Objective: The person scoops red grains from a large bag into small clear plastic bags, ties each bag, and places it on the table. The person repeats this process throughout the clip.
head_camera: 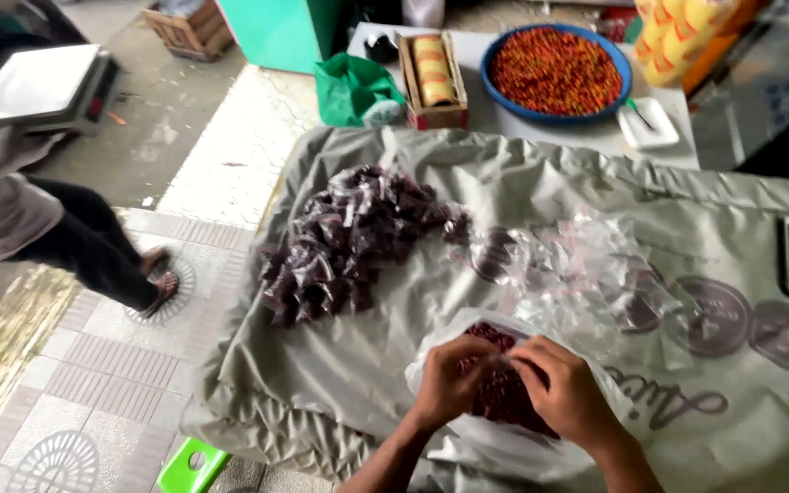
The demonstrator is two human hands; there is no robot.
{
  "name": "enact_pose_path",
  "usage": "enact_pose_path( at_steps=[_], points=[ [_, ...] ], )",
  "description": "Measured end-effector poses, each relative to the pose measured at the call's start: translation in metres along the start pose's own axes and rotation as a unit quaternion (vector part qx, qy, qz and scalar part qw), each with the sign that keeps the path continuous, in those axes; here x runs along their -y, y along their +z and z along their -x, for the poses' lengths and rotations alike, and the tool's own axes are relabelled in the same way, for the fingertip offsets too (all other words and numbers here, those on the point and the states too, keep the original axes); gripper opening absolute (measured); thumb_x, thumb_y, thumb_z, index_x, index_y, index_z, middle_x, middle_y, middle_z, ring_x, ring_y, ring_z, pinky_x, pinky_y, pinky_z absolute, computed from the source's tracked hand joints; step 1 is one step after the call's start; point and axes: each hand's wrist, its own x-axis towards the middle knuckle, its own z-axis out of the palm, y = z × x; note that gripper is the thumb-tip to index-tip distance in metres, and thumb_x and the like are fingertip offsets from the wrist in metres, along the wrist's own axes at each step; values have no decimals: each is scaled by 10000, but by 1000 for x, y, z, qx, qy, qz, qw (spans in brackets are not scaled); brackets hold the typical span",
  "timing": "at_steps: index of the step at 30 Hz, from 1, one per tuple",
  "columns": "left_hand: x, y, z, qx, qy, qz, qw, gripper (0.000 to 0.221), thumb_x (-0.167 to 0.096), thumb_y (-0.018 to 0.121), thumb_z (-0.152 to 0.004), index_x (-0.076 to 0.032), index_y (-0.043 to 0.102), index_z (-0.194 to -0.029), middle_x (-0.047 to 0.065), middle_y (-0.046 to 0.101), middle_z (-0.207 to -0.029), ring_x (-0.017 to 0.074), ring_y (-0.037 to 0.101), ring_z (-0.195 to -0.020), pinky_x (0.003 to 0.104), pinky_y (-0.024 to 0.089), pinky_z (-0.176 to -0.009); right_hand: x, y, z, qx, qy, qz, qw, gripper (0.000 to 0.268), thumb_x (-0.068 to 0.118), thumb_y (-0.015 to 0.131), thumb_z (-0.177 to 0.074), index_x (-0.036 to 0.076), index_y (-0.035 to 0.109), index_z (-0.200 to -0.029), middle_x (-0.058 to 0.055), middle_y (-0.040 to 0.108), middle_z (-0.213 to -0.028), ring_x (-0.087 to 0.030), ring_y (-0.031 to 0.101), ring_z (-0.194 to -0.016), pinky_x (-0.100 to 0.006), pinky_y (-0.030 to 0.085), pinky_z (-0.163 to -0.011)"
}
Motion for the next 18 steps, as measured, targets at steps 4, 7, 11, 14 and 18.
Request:
enact_pose_path(
  at_steps=[4,7,11,14,18],
  points=[
    [8,3,9,14,-32,14,999,40,15,735,-933,-8,745,-964,133,760,-909,201,733,-790,285,641,-704,-2,3,8,-11,28,2,1000,228,234,689,-913,92,749,-1081,-29,771,-1007,-172,763,-940,-307,631,-838],
    [12,7,9,16,-28,19,999,30,14,734,-939,-7,732,-961,124,751,-908,186,723,-790,278,640,-708,-7,7,6,-21,15,10,1000,201,233,697,-908,92,749,-1042,-22,771,-982,-167,759,-911,-308,621,-808],
    [5,7,9,49,-80,68,993,250,-172,743,-961,0,700,-1136,106,746,-981,162,715,-860,276,611,-779,-10,9,9,-56,8,20,998,126,183,679,-922,85,751,-956,-14,742,-861,-150,731,-767,-283,598,-678],
    [17,11,11,75,-47,-23,996,128,-150,767,-929,-80,687,-1001,41,695,-935,167,637,-842,318,512,-764,-8,12,11,-60,-13,27,998,106,169,681,-925,76,726,-948,-18,728,-856,-152,723,-748,-286,587,-663],
    [21,11,9,80,-47,-42,995,129,-122,757,-921,-66,726,-1033,72,744,-986,190,698,-878,318,561,-774,-9,15,14,-43,-34,71,996,92,183,656,-947,122,707,-993,17,675,-841,-138,671,-650,-293,539,-557]
  ],
)
